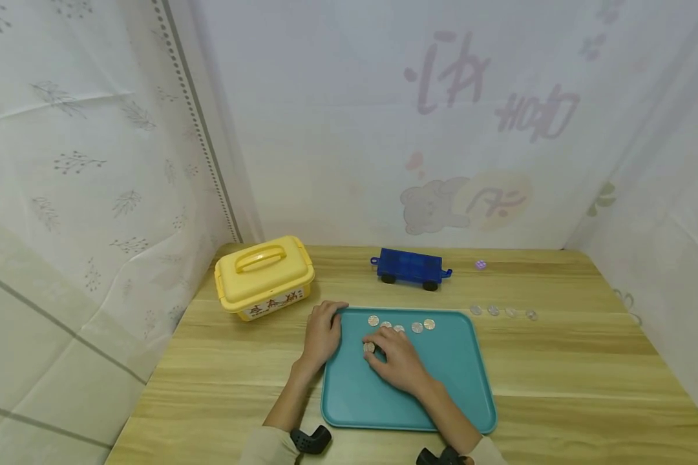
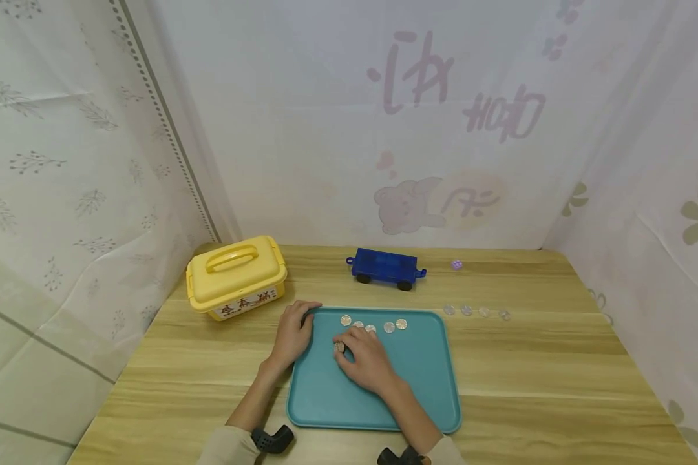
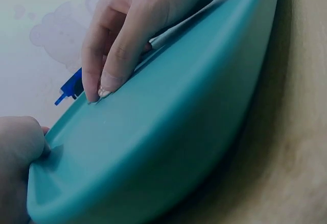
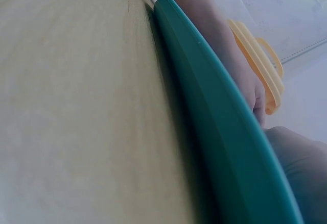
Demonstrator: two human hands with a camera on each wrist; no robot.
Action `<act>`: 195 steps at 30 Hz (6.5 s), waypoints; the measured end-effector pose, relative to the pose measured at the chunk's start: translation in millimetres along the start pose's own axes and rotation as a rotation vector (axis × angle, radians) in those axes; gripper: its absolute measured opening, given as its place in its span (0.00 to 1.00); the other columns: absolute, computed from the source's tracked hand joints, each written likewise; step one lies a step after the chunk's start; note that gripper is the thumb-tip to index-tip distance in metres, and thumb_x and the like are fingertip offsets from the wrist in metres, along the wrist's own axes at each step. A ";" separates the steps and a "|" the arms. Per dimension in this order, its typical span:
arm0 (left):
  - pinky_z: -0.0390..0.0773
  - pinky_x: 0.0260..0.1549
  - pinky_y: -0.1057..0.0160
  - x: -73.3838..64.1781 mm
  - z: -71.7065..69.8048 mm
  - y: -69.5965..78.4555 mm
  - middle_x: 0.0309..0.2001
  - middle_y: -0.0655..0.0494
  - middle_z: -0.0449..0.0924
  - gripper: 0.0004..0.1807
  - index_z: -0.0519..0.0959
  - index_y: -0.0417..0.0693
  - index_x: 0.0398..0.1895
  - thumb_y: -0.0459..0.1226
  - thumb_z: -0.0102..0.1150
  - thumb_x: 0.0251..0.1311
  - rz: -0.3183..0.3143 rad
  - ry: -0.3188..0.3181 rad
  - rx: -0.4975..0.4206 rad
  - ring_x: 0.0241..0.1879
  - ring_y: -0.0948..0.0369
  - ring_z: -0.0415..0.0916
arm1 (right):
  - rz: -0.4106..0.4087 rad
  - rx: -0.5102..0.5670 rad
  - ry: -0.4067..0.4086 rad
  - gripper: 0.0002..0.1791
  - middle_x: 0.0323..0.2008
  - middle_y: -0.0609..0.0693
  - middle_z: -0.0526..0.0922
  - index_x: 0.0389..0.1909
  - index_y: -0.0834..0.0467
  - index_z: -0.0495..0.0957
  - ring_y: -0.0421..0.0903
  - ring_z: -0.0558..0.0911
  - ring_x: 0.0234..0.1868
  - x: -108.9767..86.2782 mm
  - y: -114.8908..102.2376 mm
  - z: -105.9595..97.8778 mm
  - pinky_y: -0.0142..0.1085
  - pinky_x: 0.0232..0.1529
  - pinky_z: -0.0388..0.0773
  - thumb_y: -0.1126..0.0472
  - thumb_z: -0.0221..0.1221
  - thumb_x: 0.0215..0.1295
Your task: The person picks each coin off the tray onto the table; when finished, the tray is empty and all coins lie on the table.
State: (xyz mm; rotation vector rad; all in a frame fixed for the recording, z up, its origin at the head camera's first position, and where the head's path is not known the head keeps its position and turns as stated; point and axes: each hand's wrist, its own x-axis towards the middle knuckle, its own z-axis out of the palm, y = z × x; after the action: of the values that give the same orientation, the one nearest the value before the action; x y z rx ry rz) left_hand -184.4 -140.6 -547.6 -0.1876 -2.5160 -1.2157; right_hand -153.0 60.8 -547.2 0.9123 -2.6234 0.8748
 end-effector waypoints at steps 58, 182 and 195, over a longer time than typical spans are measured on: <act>0.72 0.50 0.48 -2.7 -1.5 -1.0 0.49 0.48 0.83 0.15 0.83 0.44 0.51 0.27 0.53 0.68 -0.006 0.001 -0.021 0.49 0.49 0.75 | 0.285 0.207 0.159 0.17 0.41 0.47 0.82 0.48 0.60 0.82 0.49 0.79 0.43 -22.9 46.9 -97.8 0.50 0.47 0.77 0.54 0.66 0.64; 0.70 0.50 0.49 -0.6 -0.4 5.4 0.48 0.48 0.83 0.14 0.83 0.43 0.51 0.26 0.52 0.67 -0.009 -0.009 -0.011 0.48 0.49 0.74 | 0.384 0.167 0.054 0.23 0.54 0.58 0.80 0.61 0.62 0.75 0.54 0.78 0.54 -40.5 81.7 -101.7 0.45 0.51 0.76 0.52 0.59 0.72; 0.70 0.50 0.48 0.3 -1.3 3.2 0.48 0.49 0.83 0.14 0.83 0.44 0.51 0.27 0.52 0.68 -0.008 -0.002 -0.008 0.48 0.50 0.74 | 0.314 -0.015 0.198 0.17 0.47 0.60 0.82 0.49 0.61 0.84 0.60 0.75 0.49 -26.5 78.2 -62.2 0.57 0.52 0.67 0.57 0.67 0.63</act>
State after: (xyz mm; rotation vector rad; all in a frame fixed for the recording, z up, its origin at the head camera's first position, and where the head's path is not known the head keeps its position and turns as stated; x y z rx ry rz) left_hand -183.5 -139.7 -544.4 -0.1802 -2.5159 -1.2298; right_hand -180.1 160.5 -544.3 0.3890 -2.6315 0.9591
